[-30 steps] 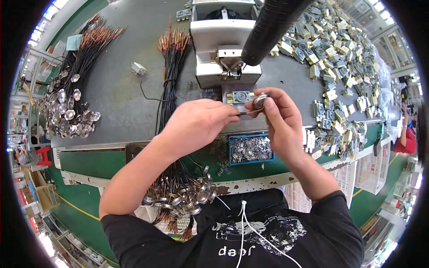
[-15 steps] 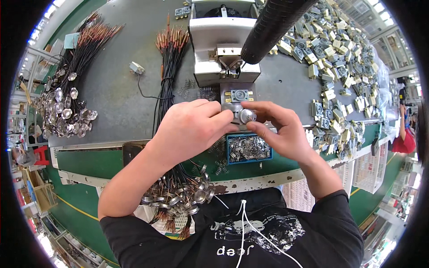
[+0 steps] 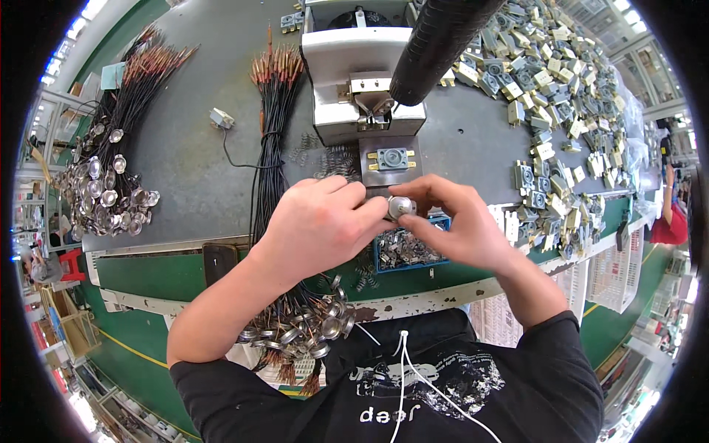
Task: Assemble electronic components using a jig and a powered screwdriver on an assembly line.
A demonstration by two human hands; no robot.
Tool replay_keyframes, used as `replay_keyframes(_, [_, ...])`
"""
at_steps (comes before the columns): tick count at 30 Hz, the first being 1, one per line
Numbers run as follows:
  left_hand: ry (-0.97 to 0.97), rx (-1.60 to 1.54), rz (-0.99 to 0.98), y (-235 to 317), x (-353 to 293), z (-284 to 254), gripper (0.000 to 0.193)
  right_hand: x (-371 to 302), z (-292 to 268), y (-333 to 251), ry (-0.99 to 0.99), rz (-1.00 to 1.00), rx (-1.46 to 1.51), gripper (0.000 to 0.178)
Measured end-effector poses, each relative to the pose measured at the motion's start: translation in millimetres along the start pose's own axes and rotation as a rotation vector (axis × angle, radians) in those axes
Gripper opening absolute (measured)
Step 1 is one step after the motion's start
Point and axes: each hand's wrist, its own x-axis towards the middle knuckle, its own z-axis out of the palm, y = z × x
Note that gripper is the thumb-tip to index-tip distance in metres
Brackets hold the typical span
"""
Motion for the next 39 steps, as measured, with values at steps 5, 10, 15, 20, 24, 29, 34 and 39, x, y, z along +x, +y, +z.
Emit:
replay_keyframes(5, [0.059, 0.022, -0.030, -1, -1, -1, 0.029, 12, -3, -3, 0.012, -0.068, -0.094, 0.037])
replay_keyframes(10, [0.062, 0.131, -0.029, -2, 0, 3, 0.032, -1, 7, -1, 0.181, -0.050, -0.068, 0.034])
replay_keyframes(15, [0.018, 0.077, 0.016, -6, 1, 2, 0.030, 17, -13, -5, -0.160, 0.005, -0.126, 0.038])
replay_keyframes(20, [-0.094, -0.133, -0.032, -5, -5, -7, 0.033, 10, -20, 21, -0.052, -0.174, -0.147, 0.044])
replay_keyframes(24, [-0.315, -0.139, 0.082, -5, -5, -11, 0.050, 14, -8, 44, 0.175, -0.239, -0.573, 0.059])
replay_keyframes(29, [-0.188, -0.216, 0.005, -15, 4, -12, 0.047, 11, -12, 41, 0.187, -0.269, -0.611, 0.054])
replay_keyframes(34, [-0.141, -0.320, -0.281, -34, 36, 1, 0.043, 26, -50, -15, 0.368, -0.543, -0.334, 0.041])
replay_keyframes(39, [-0.314, -0.293, -0.356, -43, 37, 20, 0.037, 72, -86, -59, 0.722, -0.964, -0.026, 0.045])
